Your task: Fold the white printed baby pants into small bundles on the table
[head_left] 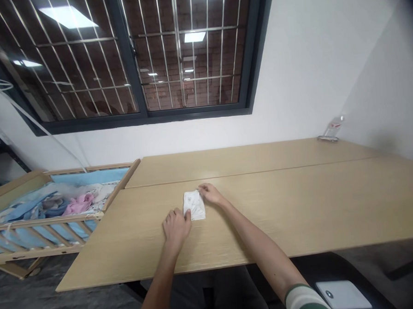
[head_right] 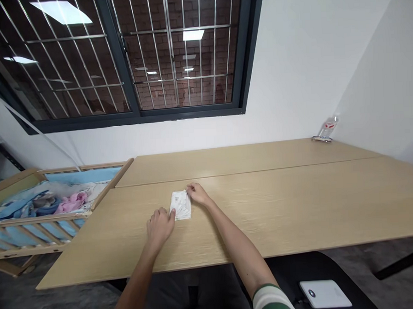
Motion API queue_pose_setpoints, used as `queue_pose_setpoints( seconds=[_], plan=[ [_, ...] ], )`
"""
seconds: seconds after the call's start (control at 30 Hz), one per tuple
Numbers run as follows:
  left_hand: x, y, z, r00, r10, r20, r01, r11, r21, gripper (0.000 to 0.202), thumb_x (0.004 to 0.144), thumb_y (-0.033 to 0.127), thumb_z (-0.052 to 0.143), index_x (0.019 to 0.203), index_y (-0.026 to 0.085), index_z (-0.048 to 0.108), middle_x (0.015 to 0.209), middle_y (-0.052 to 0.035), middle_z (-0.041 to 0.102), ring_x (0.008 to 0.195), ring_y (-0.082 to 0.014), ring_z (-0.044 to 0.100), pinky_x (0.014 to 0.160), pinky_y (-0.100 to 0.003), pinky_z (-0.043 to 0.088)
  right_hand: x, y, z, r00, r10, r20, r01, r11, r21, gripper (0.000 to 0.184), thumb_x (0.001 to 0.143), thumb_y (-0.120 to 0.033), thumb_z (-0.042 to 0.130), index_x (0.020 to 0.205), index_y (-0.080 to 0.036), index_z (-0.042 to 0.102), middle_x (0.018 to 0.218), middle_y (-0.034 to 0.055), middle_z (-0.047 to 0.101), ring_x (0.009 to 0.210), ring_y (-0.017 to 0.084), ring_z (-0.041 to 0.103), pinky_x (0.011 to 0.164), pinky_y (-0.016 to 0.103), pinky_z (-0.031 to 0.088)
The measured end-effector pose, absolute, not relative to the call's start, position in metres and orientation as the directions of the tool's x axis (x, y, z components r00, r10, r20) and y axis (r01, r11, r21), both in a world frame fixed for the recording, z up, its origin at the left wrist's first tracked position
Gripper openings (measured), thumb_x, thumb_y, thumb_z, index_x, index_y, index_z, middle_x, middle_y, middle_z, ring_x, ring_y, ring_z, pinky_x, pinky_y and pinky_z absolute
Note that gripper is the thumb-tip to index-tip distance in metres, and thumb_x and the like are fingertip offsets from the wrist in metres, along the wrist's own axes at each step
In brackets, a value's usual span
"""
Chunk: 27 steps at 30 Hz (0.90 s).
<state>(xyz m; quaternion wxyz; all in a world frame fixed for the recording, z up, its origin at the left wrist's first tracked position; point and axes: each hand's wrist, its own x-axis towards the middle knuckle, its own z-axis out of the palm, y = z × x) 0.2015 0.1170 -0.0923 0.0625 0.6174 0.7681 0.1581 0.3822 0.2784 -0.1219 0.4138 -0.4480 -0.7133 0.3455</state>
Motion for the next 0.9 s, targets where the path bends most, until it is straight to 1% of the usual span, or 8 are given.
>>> queue_pose_setpoints(
  seconds=[0.1, 0.3, 0.37, 0.47, 0.6, 0.67, 0.77, 0.9],
  plan=[
    [0.201, 0.137, -0.09, -0.227, 0.973, 0.046, 0.928, 0.202, 0.314, 0.054, 0.099, 0.052, 0.04, 0.116, 0.005, 0.063, 0.119, -0.0259, 0.068, 0.113, -0.0377, 0.065, 0.095, -0.045, 0.045, 0.376, 0.271, -0.121, -0.284, 0.927, 0.244, 0.351, 0.338, -0.873, 0.022, 0.087, -0.032, 0.062, 0.089, -0.012, 0.072, 0.085, 0.0075, 0.072, 0.077, 0.017, 0.063, 0.076, 0.029, 0.05],
    [0.202, 0.152, -0.089, -0.129, 0.992, 0.011, 0.914, 0.115, 0.389, 0.039, 0.098, 0.04, 0.045, 0.111, 0.009, 0.063, 0.114, -0.0238, 0.071, 0.106, -0.0327, 0.069, 0.086, -0.038, 0.048, 0.365, 0.25, -0.117, -0.198, 0.957, 0.212, 0.382, 0.275, -0.882, 0.02, 0.073, -0.024, 0.074, 0.088, -0.014, 0.066, 0.078, 0.0014, 0.064, 0.07, 0.014, 0.055, 0.067, 0.024, 0.044],
    [0.198, 0.146, -0.087, -0.099, 0.994, 0.036, 0.899, 0.074, 0.432, 0.033, 0.098, 0.038, 0.043, 0.107, 0.012, 0.062, 0.109, -0.0216, 0.072, 0.101, -0.0299, 0.07, 0.082, -0.035, 0.047, 0.361, 0.24, -0.113, -0.18, 0.963, 0.201, 0.392, 0.258, -0.883, 0.02, 0.071, -0.023, 0.076, 0.085, -0.015, 0.064, 0.075, -0.0006, 0.061, 0.07, 0.014, 0.053, 0.066, 0.024, 0.043],
    [0.185, 0.124, -0.083, -0.059, 0.994, 0.094, 0.861, 0.003, 0.509, 0.028, 0.098, 0.038, 0.041, 0.097, 0.017, 0.059, 0.097, -0.0135, 0.073, 0.091, -0.0237, 0.069, 0.077, -0.03, 0.047, 0.352, 0.215, -0.106, -0.192, 0.964, 0.184, 0.393, 0.247, -0.886, 0.022, 0.069, -0.023, 0.077, 0.082, -0.017, 0.061, 0.074, -0.0027, 0.058, 0.07, 0.013, 0.051, 0.066, 0.023, 0.041],
    [0.152, 0.068, -0.082, -0.006, 0.986, 0.164, 0.779, -0.098, 0.619, 0.03, 0.096, 0.045, 0.038, 0.079, 0.023, 0.048, 0.076, -0.0016, 0.061, 0.073, -0.017, 0.061, 0.068, -0.025, 0.045, 0.331, 0.155, -0.1, -0.361, 0.926, 0.106, 0.27, 0.212, -0.939, 0.025, 0.075, -0.028, 0.076, 0.087, -0.018, 0.057, 0.076, -0.0043, 0.055, 0.068, 0.011, 0.048, 0.063, 0.022, 0.037],
    [0.127, 0.031, -0.082, 0.018, 0.976, 0.218, 0.655, -0.176, 0.735, 0.033, 0.091, 0.051, 0.045, 0.074, 0.024, 0.045, 0.068, 0.0027, 0.051, 0.066, -0.0157, 0.054, 0.063, -0.024, 0.043, 0.316, 0.116, -0.098, -0.44, 0.894, 0.089, 0.17, 0.18, -0.969, 0.031, 0.075, -0.034, 0.078, 0.09, -0.019, 0.055, 0.077, -0.005, 0.053, 0.068, 0.01, 0.046, 0.062, 0.021, 0.036],
    [0.083, -0.025, -0.081, 0.057, 0.991, 0.121, 0.622, -0.13, 0.772, 0.04, 0.086, 0.058, 0.054, 0.069, 0.023, 0.046, 0.063, 0.0042, 0.045, 0.061, -0.0144, 0.048, 0.058, -0.023, 0.04, 0.289, 0.06, -0.1, -0.546, 0.836, 0.052, 0.004, 0.064, -0.998, 0.038, 0.076, -0.044, 0.078, 0.092, -0.021, 0.052, 0.075, -0.0062, 0.051, 0.063, 0.01, 0.044, 0.057, 0.021, 0.034],
    [0.031, -0.08, -0.087, 0.069, 0.997, -0.033, 0.698, -0.025, 0.716, 0.048, 0.079, 0.069, 0.058, 0.065, 0.023, 0.051, 0.062, 0.0016, 0.051, 0.062, -0.0153, 0.048, 0.058, -0.022, 0.043, 0.252, 0.009, -0.126, -0.681, 0.732, -0.034, -0.039, -0.082, -0.996, 0.046, 0.067, -0.045, 0.083, 0.093, -0.022, 0.052, 0.078, -0.0054, 0.056, 0.064, 0.009, 0.045, 0.059, 0.022, 0.036]
  ],
)
